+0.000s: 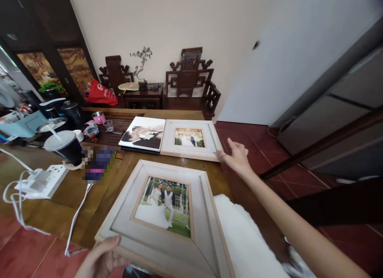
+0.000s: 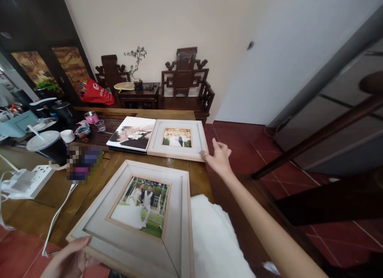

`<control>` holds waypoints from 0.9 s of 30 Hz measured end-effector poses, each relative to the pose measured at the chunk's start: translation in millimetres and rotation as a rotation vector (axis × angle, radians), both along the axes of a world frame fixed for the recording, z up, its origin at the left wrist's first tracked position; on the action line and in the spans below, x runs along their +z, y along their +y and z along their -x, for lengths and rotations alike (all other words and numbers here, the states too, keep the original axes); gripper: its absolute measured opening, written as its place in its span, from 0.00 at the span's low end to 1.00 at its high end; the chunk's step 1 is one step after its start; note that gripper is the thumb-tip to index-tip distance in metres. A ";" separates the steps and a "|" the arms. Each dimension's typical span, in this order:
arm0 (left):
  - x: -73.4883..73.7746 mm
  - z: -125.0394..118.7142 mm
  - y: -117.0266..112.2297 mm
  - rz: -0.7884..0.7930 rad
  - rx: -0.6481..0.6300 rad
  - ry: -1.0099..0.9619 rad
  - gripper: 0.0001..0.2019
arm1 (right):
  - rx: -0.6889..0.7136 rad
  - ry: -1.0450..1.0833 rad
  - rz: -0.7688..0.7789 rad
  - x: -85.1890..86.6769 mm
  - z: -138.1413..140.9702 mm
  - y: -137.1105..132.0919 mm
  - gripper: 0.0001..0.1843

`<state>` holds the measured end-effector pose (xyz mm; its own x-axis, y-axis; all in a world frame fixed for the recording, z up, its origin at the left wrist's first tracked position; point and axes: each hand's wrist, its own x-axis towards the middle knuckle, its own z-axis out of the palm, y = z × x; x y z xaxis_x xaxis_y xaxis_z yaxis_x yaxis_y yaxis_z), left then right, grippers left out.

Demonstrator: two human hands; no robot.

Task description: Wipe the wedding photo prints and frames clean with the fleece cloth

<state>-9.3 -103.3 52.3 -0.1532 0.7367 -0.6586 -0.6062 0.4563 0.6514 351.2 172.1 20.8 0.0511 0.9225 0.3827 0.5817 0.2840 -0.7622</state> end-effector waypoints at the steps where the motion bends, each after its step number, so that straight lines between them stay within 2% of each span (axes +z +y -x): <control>1: 1.3 2.6 0.2 0.007 0.023 0.000 0.26 | -0.016 -0.087 -0.030 9.6 -1.9 -17.6 0.24; 2: 2.7 6.0 0.0 0.019 0.043 -0.005 0.27 | -0.016 -0.140 -0.035 18.9 -3.7 -38.5 0.24; 4: 5.4 14.4 -1.2 0.033 0.083 -0.017 0.29 | 0.104 -0.192 -0.001 33.7 -7.6 -86.7 0.17; 5: 6.6 18.8 -2.3 0.029 0.108 -0.022 0.30 | 0.180 -0.251 0.027 38.1 -10.1 -111.9 0.15; 6: 7.3 22.9 -3.8 0.024 0.127 -0.030 0.31 | 0.174 -0.294 0.059 40.3 -12.9 -136.1 0.14; 9: 6.4 31.5 -9.3 0.006 0.146 -0.045 0.34 | 0.051 -0.366 0.170 35.0 -20.8 -194.2 0.17; 11: 3.0 33.7 -13.3 -0.001 0.144 -0.024 0.34 | 0.044 -0.391 0.291 25.9 -20.5 -216.3 0.20; 14: -4.2 34.8 -18.3 -0.034 0.164 0.056 0.30 | -0.011 -0.447 0.416 12.2 -8.0 -226.4 0.21; 17: -9.5 37.4 -21.6 -0.070 0.174 0.091 0.29 | -0.109 -0.438 0.400 3.9 7.8 -222.3 0.20; 19: -11.1 40.5 -23.0 -0.063 0.174 0.071 0.29 | -0.072 -0.365 0.356 1.4 10.6 -220.1 0.17; 22: -12.7 44.8 -24.6 -0.052 0.171 0.040 0.25 | -0.019 -0.217 0.326 -2.2 -2.2 -222.3 0.18; 27: -19.4 43.8 -27.9 -0.017 0.167 0.051 0.09 | -0.076 -0.067 0.376 -18.6 -33.5 -229.2 0.20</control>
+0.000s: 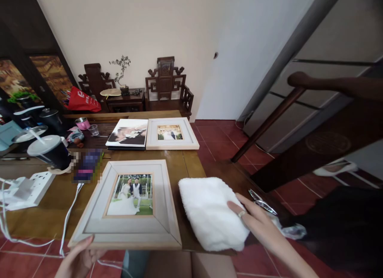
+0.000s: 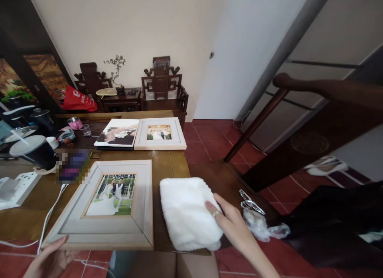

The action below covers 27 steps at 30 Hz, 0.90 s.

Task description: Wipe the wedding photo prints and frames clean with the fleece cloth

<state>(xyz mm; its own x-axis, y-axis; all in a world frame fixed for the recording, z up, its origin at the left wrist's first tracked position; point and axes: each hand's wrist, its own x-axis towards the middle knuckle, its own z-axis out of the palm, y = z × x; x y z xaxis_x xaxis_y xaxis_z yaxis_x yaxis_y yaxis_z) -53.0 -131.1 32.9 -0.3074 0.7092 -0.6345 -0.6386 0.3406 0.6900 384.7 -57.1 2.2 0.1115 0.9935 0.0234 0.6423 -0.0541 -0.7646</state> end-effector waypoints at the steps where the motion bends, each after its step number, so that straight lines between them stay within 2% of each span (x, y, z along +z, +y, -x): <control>1: -1.6 -1.1 -0.6 -0.013 0.000 0.019 0.08 | 0.010 0.015 -0.010 -3.3 -1.6 -1.4 0.19; 3: -4.1 -3.1 -1.3 -0.052 -0.002 0.049 0.08 | -0.001 0.022 -0.123 -6.2 2.0 -6.6 0.17; 6: -5.7 -3.5 -0.6 -0.051 -0.019 0.019 0.09 | -0.071 -0.095 -0.513 3.3 19.5 -24.6 0.19; 8: -5.8 -2.4 0.4 -0.038 -0.015 -0.005 0.10 | 0.052 -0.253 -0.771 14.8 34.2 -42.2 0.14; 10: -6.1 -1.2 1.1 -0.031 -0.011 -0.010 0.10 | 0.298 -0.432 -0.885 22.7 49.2 -58.8 0.09; 12: -6.7 -0.5 1.0 -0.032 -0.018 -0.004 0.09 | 0.428 -0.569 -0.855 22.4 63.7 -68.7 0.04; 14: -6.9 -0.5 0.4 -0.039 -0.034 0.011 0.08 | 0.385 -0.599 -0.738 16.3 75.0 -69.7 0.05; 17: -5.1 -2.8 -0.4 -0.041 -0.067 0.031 0.08 | 0.280 -0.446 -0.618 14.4 77.6 -58.1 0.09; 19: -1.9 -6.6 0.0 -0.022 -0.092 0.048 0.08 | 0.173 -0.292 -0.643 28.1 67.8 -46.9 0.09; 21: 2.6 -12.6 1.6 -0.003 -0.114 0.060 0.08 | 0.040 -0.162 -0.697 53.3 52.3 -36.5 0.08; 24: 9.8 -24.8 5.9 -0.007 -0.136 0.076 0.06 | -0.092 -0.162 -0.821 91.9 29.1 -25.7 0.02; 25: 11.9 -29.2 7.5 -0.005 -0.146 0.087 0.06 | -0.123 -0.170 -0.874 99.2 21.8 -24.0 0.04; 27: 15.1 -37.2 10.1 -0.016 -0.174 0.117 0.06 | -0.192 -0.164 -0.825 100.5 4.7 -24.8 0.06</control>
